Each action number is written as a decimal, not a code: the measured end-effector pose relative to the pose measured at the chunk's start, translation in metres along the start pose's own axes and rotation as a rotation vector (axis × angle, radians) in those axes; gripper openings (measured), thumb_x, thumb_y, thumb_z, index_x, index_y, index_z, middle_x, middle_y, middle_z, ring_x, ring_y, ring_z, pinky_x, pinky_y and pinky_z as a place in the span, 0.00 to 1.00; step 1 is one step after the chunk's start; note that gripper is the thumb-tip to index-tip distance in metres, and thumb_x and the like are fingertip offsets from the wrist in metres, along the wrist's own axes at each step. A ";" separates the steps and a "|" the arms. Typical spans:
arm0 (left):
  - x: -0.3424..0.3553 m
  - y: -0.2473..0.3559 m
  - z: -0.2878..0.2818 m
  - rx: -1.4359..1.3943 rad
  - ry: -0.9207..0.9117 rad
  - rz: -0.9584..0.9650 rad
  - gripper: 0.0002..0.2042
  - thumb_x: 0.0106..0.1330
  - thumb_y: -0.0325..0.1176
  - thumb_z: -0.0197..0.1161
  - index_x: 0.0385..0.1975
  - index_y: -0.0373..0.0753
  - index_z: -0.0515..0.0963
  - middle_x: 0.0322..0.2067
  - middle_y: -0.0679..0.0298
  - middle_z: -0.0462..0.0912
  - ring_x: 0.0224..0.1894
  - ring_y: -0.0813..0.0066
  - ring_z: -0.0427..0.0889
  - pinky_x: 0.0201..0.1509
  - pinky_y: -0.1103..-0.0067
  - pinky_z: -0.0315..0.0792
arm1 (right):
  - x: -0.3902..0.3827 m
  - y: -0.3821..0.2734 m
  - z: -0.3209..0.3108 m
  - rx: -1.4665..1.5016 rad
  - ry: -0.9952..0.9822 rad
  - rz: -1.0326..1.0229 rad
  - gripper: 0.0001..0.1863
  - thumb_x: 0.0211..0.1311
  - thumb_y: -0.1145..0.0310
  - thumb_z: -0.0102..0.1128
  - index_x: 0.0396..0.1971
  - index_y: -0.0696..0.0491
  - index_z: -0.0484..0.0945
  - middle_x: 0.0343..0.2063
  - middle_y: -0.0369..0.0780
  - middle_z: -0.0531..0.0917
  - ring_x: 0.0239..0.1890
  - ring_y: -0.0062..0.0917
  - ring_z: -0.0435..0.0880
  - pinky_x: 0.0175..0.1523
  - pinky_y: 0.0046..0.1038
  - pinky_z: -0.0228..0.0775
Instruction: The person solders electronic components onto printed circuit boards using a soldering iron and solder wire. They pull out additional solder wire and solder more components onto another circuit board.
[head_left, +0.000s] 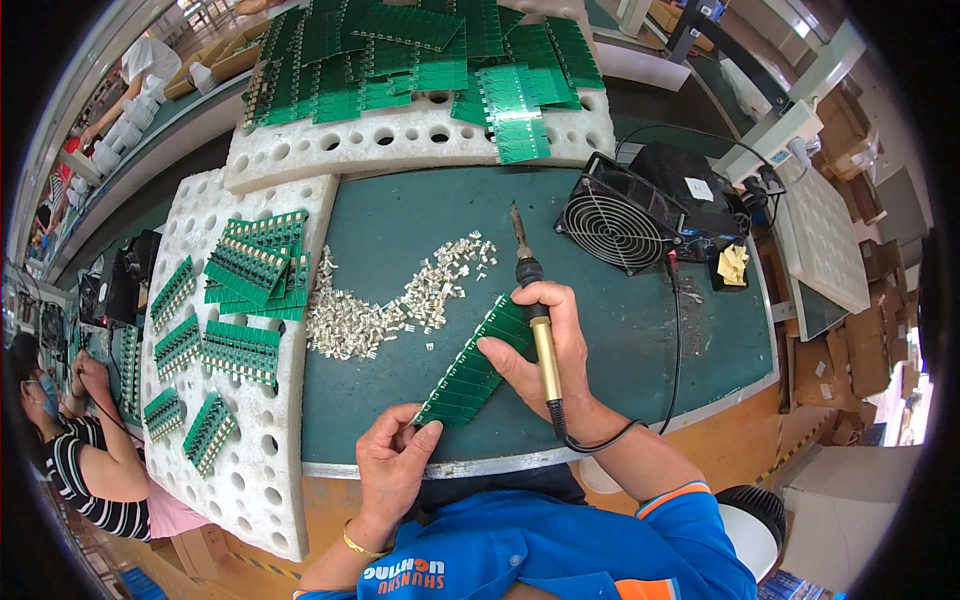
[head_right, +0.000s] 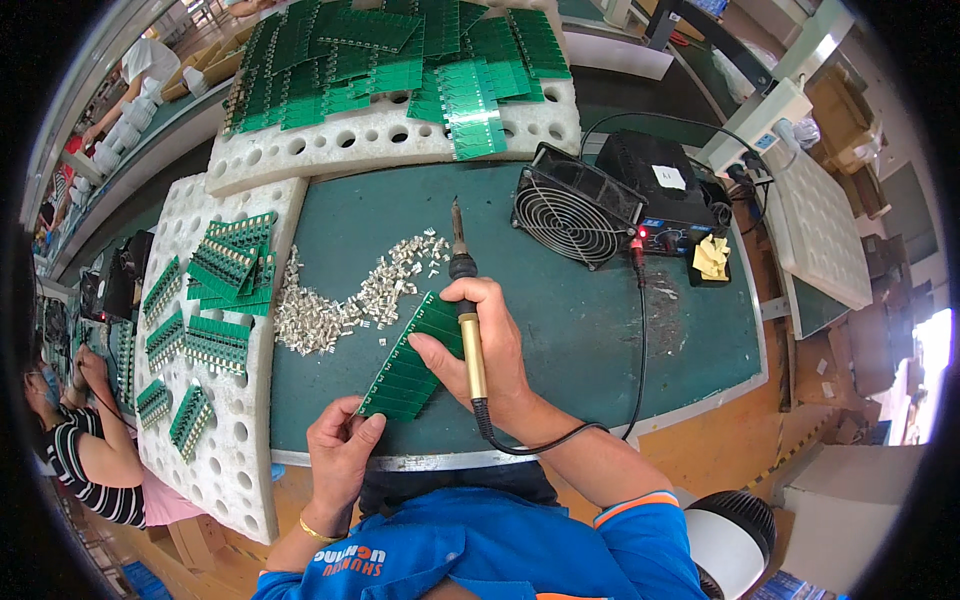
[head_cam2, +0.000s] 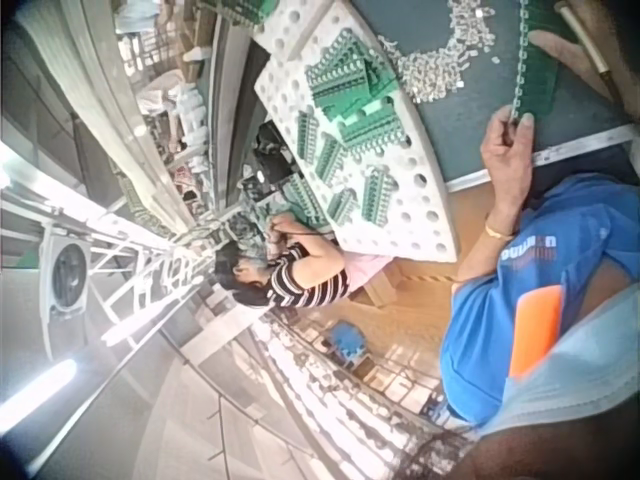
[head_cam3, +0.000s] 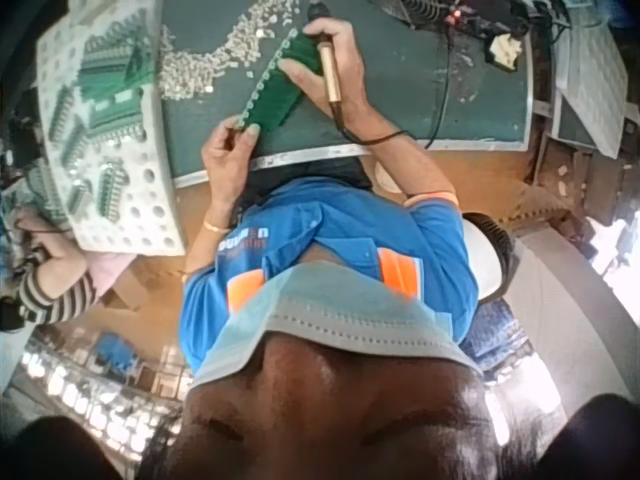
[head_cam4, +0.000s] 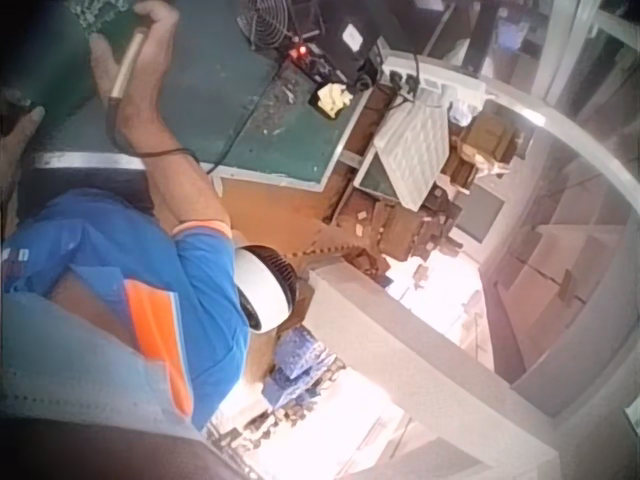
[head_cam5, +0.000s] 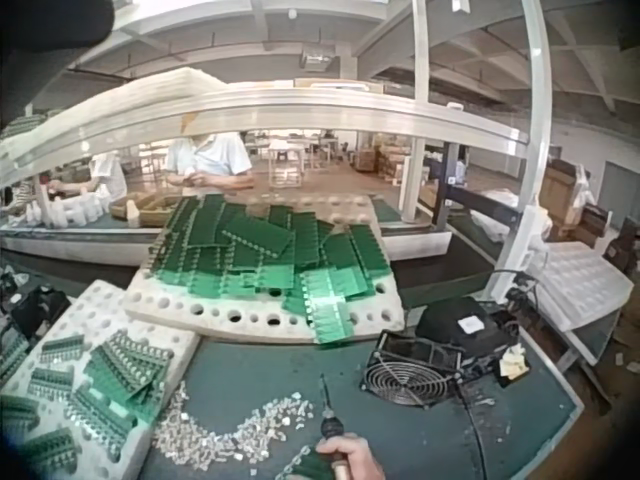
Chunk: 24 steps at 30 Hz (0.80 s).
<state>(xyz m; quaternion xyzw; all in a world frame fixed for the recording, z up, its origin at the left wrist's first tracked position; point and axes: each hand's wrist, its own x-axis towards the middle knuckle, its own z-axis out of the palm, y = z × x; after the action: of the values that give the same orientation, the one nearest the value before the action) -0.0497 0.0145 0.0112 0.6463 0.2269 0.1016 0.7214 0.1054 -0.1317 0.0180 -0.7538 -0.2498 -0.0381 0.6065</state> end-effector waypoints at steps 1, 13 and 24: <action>0.000 0.000 -0.001 0.023 -0.007 -0.022 0.08 0.65 0.25 0.68 0.42 0.33 0.80 0.21 0.81 0.67 0.23 0.93 0.59 0.26 0.88 0.53 | 0.000 -0.001 -0.001 -0.001 0.002 0.000 0.27 0.52 0.67 0.75 0.47 0.53 0.68 0.37 0.42 0.75 0.36 0.29 0.77 0.42 0.29 0.72; 0.000 0.003 0.000 0.041 -0.020 -0.055 0.08 0.64 0.25 0.68 0.41 0.34 0.80 0.21 0.80 0.69 0.23 0.93 0.61 0.26 0.89 0.54 | 0.001 -0.003 -0.003 -0.029 0.006 -0.042 0.25 0.54 0.69 0.73 0.47 0.53 0.68 0.38 0.41 0.75 0.37 0.28 0.77 0.43 0.30 0.72; 0.000 0.002 0.000 0.042 -0.028 -0.054 0.08 0.64 0.24 0.69 0.42 0.32 0.81 0.20 0.81 0.66 0.22 0.94 0.57 0.24 0.89 0.51 | 0.001 -0.001 -0.002 -0.014 0.005 -0.034 0.26 0.53 0.67 0.74 0.47 0.53 0.68 0.37 0.41 0.76 0.36 0.28 0.77 0.42 0.30 0.72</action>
<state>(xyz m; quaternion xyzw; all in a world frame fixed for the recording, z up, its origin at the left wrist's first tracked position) -0.0494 0.0149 0.0129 0.6565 0.2361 0.0682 0.7131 0.1059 -0.1328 0.0195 -0.7536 -0.2607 -0.0518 0.6012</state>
